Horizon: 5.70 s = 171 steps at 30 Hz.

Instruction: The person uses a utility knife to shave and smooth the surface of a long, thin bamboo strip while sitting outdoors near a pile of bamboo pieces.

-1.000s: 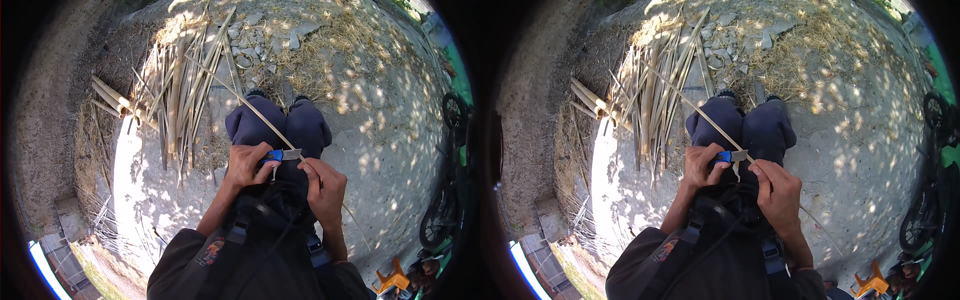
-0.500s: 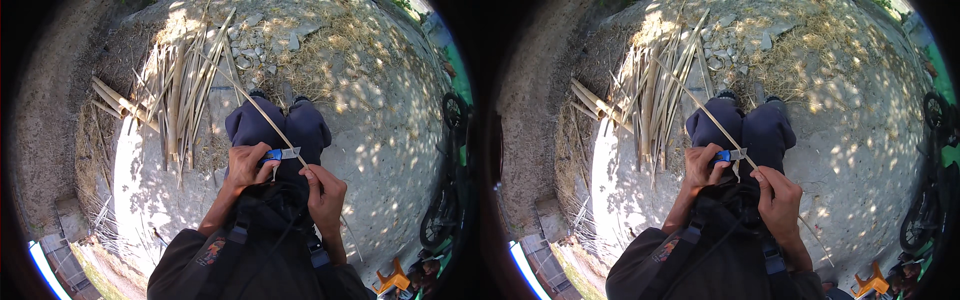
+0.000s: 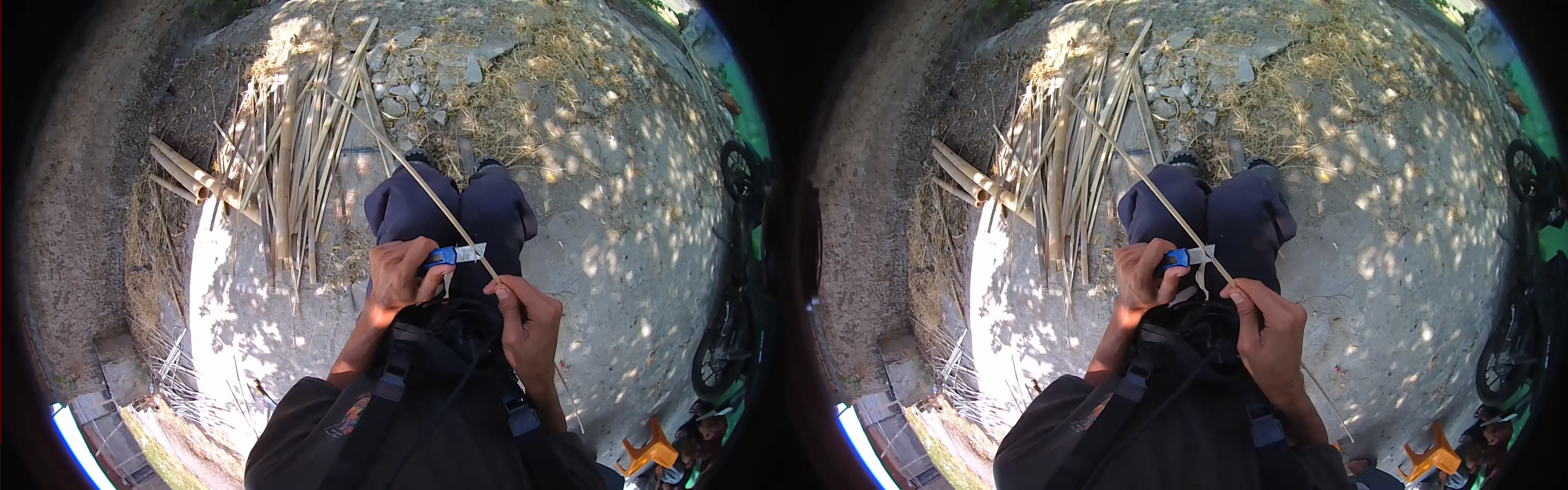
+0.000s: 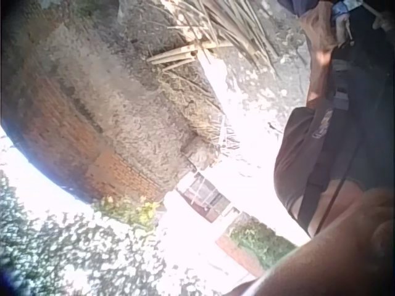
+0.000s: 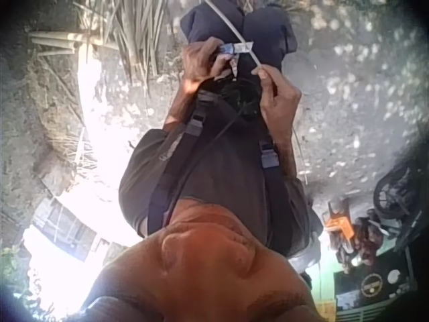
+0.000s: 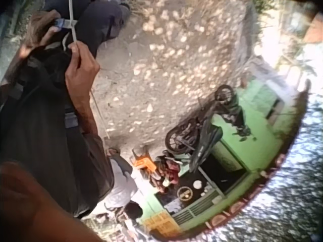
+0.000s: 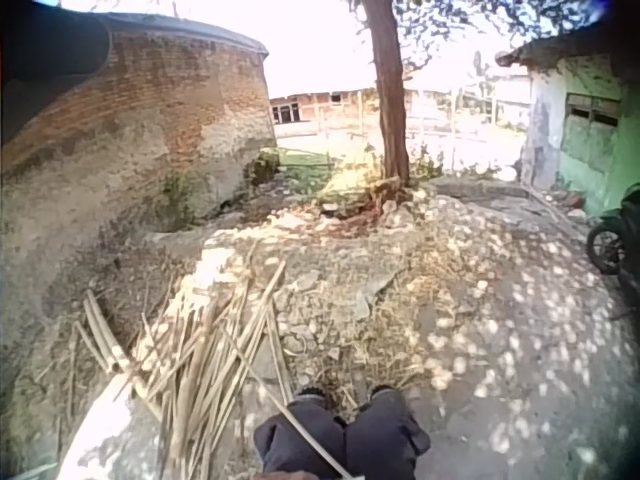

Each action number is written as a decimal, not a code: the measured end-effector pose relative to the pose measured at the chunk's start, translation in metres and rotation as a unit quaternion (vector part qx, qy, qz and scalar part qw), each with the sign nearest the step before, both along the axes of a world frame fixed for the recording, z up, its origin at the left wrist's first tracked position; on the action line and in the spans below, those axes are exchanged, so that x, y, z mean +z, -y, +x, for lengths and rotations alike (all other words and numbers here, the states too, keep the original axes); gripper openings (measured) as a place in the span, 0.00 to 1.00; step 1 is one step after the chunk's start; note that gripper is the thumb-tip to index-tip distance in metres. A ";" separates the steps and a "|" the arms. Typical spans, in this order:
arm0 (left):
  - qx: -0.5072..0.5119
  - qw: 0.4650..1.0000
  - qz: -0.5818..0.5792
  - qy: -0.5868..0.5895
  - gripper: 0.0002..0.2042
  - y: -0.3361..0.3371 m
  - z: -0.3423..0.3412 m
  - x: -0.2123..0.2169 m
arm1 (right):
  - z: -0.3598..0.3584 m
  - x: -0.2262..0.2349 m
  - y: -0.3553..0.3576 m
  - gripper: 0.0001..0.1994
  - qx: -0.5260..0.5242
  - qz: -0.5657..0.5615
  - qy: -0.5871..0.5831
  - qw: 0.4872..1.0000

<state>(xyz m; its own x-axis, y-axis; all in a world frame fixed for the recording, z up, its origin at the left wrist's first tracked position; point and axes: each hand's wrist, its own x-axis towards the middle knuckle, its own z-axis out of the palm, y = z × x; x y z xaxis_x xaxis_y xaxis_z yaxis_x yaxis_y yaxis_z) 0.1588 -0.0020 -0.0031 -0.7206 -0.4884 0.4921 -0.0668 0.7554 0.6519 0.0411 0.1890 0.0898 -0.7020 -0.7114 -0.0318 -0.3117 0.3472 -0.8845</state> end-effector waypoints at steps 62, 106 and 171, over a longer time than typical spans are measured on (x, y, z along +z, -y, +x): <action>-0.158 0.958 0.236 0.029 0.13 -0.007 0.026 0.015 | -0.009 0.008 0.019 0.10 0.117 -0.006 0.118 0.986; 0.114 0.990 0.086 0.006 0.13 0.025 0.031 0.019 | 0.010 0.007 0.010 0.10 0.082 -0.020 0.172 0.981; -0.057 0.996 0.052 0.034 0.16 0.015 0.036 0.029 | 0.001 0.017 0.017 0.13 0.114 -0.006 0.184 0.976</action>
